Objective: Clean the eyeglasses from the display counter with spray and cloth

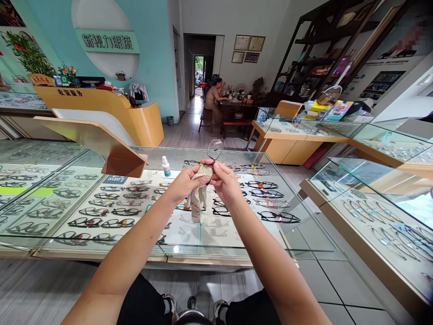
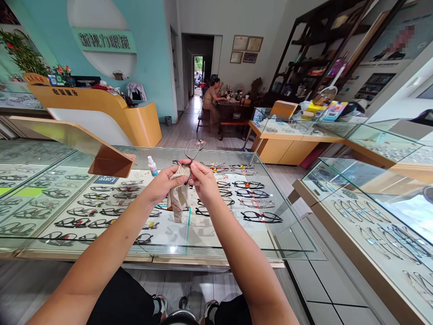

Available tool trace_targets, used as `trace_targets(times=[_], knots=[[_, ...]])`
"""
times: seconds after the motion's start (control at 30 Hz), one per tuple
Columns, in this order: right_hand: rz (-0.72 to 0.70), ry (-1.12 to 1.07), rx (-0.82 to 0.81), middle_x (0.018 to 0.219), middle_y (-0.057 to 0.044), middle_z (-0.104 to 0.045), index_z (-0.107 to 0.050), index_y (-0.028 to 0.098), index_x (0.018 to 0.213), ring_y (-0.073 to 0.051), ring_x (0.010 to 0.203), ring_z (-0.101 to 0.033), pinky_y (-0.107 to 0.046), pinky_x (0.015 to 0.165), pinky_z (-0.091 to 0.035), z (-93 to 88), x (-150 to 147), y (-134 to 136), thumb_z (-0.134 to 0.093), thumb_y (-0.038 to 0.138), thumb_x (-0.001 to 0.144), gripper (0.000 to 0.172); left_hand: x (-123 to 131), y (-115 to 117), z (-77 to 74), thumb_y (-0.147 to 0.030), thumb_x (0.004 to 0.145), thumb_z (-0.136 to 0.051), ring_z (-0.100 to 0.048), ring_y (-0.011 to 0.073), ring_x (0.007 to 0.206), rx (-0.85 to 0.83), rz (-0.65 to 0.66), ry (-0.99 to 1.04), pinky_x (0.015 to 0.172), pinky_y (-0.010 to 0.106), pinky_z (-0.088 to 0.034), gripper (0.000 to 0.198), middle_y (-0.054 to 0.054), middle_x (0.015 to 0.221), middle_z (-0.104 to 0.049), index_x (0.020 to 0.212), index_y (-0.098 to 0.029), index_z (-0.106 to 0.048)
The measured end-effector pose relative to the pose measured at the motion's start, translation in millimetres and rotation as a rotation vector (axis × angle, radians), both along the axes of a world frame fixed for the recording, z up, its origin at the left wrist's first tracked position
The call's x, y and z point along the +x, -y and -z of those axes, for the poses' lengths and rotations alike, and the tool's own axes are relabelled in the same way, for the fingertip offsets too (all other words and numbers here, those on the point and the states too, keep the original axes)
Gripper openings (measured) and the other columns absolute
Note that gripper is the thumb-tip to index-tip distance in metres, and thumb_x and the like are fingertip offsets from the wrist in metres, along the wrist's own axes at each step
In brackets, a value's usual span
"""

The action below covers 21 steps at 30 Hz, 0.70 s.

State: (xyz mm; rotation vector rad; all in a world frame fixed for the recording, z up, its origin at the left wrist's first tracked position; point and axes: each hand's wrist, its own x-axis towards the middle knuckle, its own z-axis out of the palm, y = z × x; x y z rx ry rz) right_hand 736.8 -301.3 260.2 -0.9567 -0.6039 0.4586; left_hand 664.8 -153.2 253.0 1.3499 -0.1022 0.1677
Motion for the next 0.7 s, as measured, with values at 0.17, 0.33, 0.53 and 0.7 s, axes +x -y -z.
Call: trace_targets(times=[0.17,0.33,0.53,0.7], knots=[[0.006,0.019,-0.001,0.097,-0.006,-0.076,-0.086,0.022,0.099,-0.012,0.065,-0.039,-0.027,0.053,-0.033,-2.1,-0.8,0.8,-0.086,0.055,0.082,0.038,0.2,-0.1,-1.6,-0.063,0.084,-0.091,-0.075,0.0178,0.079,-0.027,0.021,0.021,0.079,0.028,-0.059,0.061,0.007,0.095,-0.082,0.121,-0.015,-0.079],[0.018,0.037,-0.028,0.098,-0.007,-0.077,-0.086,0.021,0.100,-0.013,0.067,-0.044,-0.028,0.055,-0.033,-2.8,0.8,1.4,-0.084,0.058,0.082,0.041,-1.2,-1.3,-2.9,-0.061,0.084,-0.091,-0.074,0.0180,0.083,0.017,0.034,0.005,0.077,0.026,-0.057,0.058,0.007,0.098,-0.082,0.119,-0.015,-0.080],[0.036,0.038,-0.038,0.094,-0.006,-0.076,-0.087,0.021,0.099,-0.012,0.064,-0.041,-0.027,0.056,-0.037,-2.6,0.5,2.0,-0.085,0.058,0.082,0.040,-3.2,-5.1,-5.0,-0.054,0.083,-0.094,-0.071,0.0159,0.080,0.076,0.031,0.013,0.074,0.025,-0.054,0.051,0.006,0.099,-0.081,0.112,-0.014,-0.080],[0.028,0.029,-0.027,0.082,-0.004,-0.072,-0.088,0.021,0.099,-0.011,0.063,-0.040,-0.026,0.055,-0.040,-2.6,-2.3,0.3,-0.087,0.057,0.081,0.041,-3.1,-1.1,-7.7,-0.046,0.076,-0.100,-0.073,0.0175,0.085,0.075,-0.014,0.060,0.083,0.027,-0.056,0.050,0.006,0.096,-0.081,0.108,-0.014,-0.080]])
